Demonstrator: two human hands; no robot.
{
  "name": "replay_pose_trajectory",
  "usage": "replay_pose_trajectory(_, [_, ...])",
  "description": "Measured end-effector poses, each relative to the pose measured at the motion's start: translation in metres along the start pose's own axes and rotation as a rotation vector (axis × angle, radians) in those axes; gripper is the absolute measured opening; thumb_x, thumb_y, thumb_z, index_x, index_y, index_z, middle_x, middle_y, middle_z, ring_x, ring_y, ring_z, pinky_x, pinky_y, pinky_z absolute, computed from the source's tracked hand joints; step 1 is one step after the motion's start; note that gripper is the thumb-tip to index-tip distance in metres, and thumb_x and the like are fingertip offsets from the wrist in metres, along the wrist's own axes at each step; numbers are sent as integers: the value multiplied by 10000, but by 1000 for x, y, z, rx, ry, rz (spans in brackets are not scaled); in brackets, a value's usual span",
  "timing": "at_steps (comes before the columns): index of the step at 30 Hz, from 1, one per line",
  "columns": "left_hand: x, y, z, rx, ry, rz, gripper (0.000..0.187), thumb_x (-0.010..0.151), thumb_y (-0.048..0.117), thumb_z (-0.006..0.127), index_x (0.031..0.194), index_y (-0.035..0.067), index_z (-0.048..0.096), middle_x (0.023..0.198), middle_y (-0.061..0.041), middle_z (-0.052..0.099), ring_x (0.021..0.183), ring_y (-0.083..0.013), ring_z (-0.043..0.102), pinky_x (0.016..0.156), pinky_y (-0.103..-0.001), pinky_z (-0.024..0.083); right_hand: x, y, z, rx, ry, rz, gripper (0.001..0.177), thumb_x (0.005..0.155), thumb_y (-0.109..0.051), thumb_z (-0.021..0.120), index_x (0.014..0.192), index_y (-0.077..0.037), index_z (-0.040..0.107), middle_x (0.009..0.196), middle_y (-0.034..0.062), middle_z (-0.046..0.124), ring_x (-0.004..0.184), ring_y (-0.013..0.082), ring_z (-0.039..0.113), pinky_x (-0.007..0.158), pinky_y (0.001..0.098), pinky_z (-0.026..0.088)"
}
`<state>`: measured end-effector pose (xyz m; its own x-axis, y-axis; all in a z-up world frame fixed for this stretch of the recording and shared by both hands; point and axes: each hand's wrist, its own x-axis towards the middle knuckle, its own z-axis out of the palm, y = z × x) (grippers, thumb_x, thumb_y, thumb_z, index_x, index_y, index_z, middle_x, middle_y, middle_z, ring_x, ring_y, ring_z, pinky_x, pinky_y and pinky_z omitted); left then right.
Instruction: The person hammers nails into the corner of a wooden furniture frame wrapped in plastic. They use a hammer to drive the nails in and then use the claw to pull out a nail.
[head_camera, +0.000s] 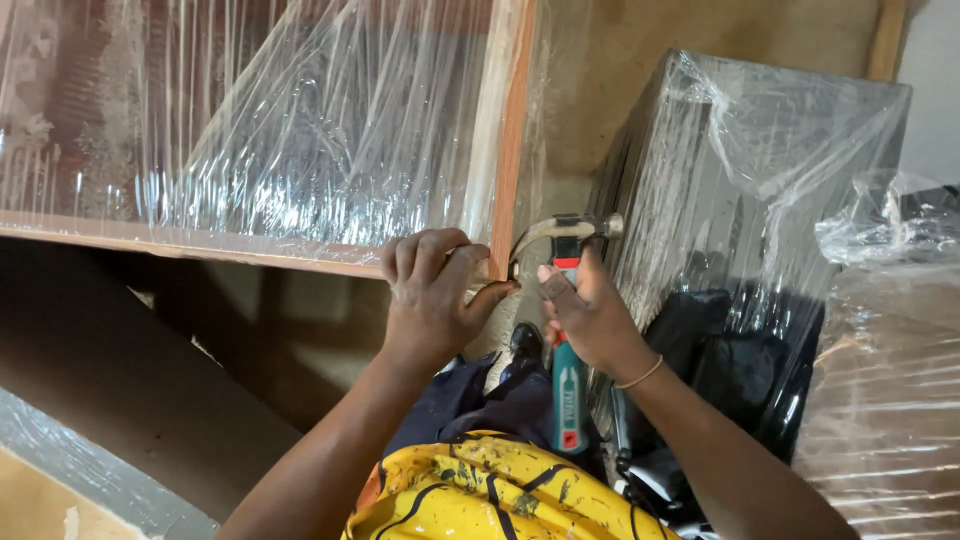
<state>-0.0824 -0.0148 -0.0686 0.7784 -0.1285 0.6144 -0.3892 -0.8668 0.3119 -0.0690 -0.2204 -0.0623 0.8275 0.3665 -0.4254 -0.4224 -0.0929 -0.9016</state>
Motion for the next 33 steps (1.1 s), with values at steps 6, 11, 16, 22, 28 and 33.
replay_pose_trajectory(6, [3,4,-2,-27,-33,-42,437,853,539,784,992,138,682,1083,-6,516,1055,-247,473,907,-422,323,15,-23,-35,-82,-160,5,696,1020,-173,489,1601,25,162,589,121,480,479,170,478,416,365,506])
replay_pose_trajectory(11, [5,5,-2,-25,-21,-49,454,834,559,784,983,142,685,1068,-7,528,1047,-256,487,916,-432,328,23,-49,-41,-160,-248,63,755,1017,-211,529,1574,78,109,629,115,482,512,142,444,440,351,478])
replay_pose_trajectory(16, [7,7,-5,-34,-8,-34,440,831,545,789,960,138,685,1048,-10,528,1036,-250,488,909,-429,328,27,-64,-42,-220,-341,42,802,1025,-239,514,1569,124,50,662,100,486,517,118,433,415,361,473])
replay_pose_trajectory(22, [7,5,-4,-30,8,-16,436,835,535,798,968,135,687,1044,-11,533,1031,-255,491,915,-436,336,27,-59,-47,-157,-381,39,539,1012,-174,478,1510,-3,362,639,53,489,477,112,485,397,301,512])
replay_pose_trajectory(28, [8,4,-6,-32,17,10,440,817,514,822,978,128,686,1050,-19,537,1028,-261,496,910,-433,341,4,-52,-20,-164,-97,170,908,1016,-366,518,1567,115,-21,852,239,568,660,239,585,542,460,604])
replay_pose_trajectory(33, [6,3,-3,-27,25,9,454,810,529,828,957,123,689,1049,-22,526,1026,-256,482,911,-432,342,2,-21,-7,-54,-39,30,872,1068,-310,496,1533,159,-74,743,157,551,616,162,541,528,375,584])
